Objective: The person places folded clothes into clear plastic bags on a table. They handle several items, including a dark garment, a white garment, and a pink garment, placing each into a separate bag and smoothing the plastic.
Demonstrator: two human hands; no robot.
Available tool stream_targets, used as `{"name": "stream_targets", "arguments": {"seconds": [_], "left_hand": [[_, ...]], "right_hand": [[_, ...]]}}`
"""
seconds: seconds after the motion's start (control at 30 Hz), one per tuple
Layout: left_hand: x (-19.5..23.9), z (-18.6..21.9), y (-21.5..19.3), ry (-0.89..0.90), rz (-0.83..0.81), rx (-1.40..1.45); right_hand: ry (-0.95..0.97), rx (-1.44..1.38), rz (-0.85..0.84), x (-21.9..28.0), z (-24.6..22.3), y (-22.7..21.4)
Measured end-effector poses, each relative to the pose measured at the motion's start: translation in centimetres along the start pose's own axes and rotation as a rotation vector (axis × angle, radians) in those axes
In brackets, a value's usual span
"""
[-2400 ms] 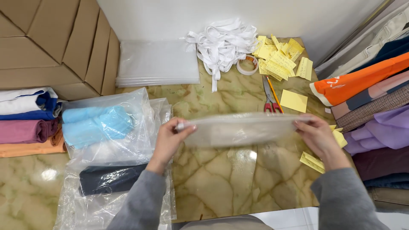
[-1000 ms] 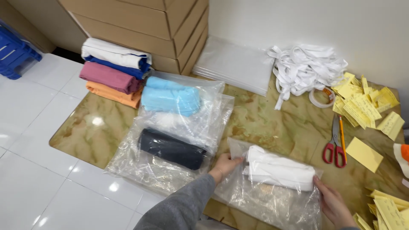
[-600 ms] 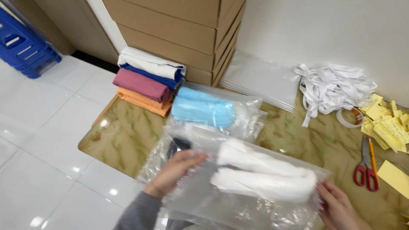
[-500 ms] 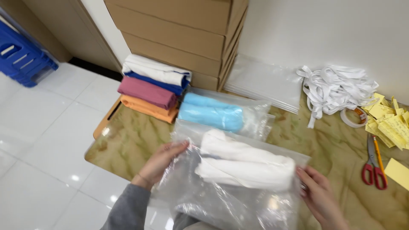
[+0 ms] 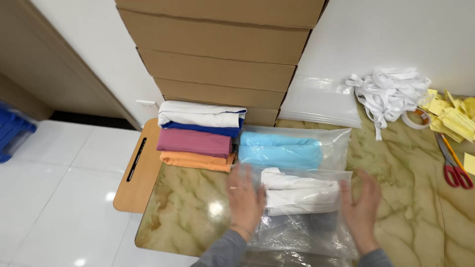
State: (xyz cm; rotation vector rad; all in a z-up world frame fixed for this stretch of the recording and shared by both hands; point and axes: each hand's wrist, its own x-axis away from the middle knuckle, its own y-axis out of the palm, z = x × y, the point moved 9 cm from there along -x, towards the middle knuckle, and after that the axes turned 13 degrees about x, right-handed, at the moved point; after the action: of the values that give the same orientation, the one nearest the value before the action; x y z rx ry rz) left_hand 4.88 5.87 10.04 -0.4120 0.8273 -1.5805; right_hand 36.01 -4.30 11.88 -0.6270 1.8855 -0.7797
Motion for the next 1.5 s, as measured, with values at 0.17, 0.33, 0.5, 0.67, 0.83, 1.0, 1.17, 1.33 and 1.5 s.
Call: {"name": "stream_targets", "arguments": {"seconds": [0.17, 0.33, 0.5, 0.67, 0.83, 1.0, 1.17, 1.33, 1.5], "left_hand": [[2.2, 2.7, 4.2, 0.421, 0.197, -0.4], [1.8, 1.4, 4.8, 0.43, 0.202, -0.366], [1.9, -0.2, 1.9, 0.258, -0.412, 0.134], [2.6, -6.4, -1.4, -0.014, -0.387, 0.235], [0.0, -5.4, -4.4, 0.004, -0.218, 0.387], [-5.3, 0.9, -4.9, 0.261, -0.146, 0.475], [-12.0, 6.0, -0.2, 0.305, -0.191, 0.581], [-17.6, 8.3, 8.7, -0.068, -0.381, 0.719], [-22.5, 12.2, 14.3, -0.198, -0.367, 0.754]], "right_hand": [[-0.117, 0.229, -0.278, 4.0, -6.0, 6.0], [-0.113, 0.342, -0.274, 5.3, -4.8, 7.9], [0.071, 0.15, -0.483, 5.4, -3.7, 8.0], [0.308, -0.149, -0.511, 3.8, -7.0, 2.8], [0.43, -0.282, -0.448, 0.2, -6.6, -1.2], [0.355, -0.386, -0.235, -4.8, -1.8, -3.2], [0.383, -0.272, -0.196, -10.2, 6.2, -1.1], [0.238, -0.132, -0.226, -16.6, 16.4, 7.5], [0.099, 0.048, -0.437, -21.8, 23.1, 19.8]]}}
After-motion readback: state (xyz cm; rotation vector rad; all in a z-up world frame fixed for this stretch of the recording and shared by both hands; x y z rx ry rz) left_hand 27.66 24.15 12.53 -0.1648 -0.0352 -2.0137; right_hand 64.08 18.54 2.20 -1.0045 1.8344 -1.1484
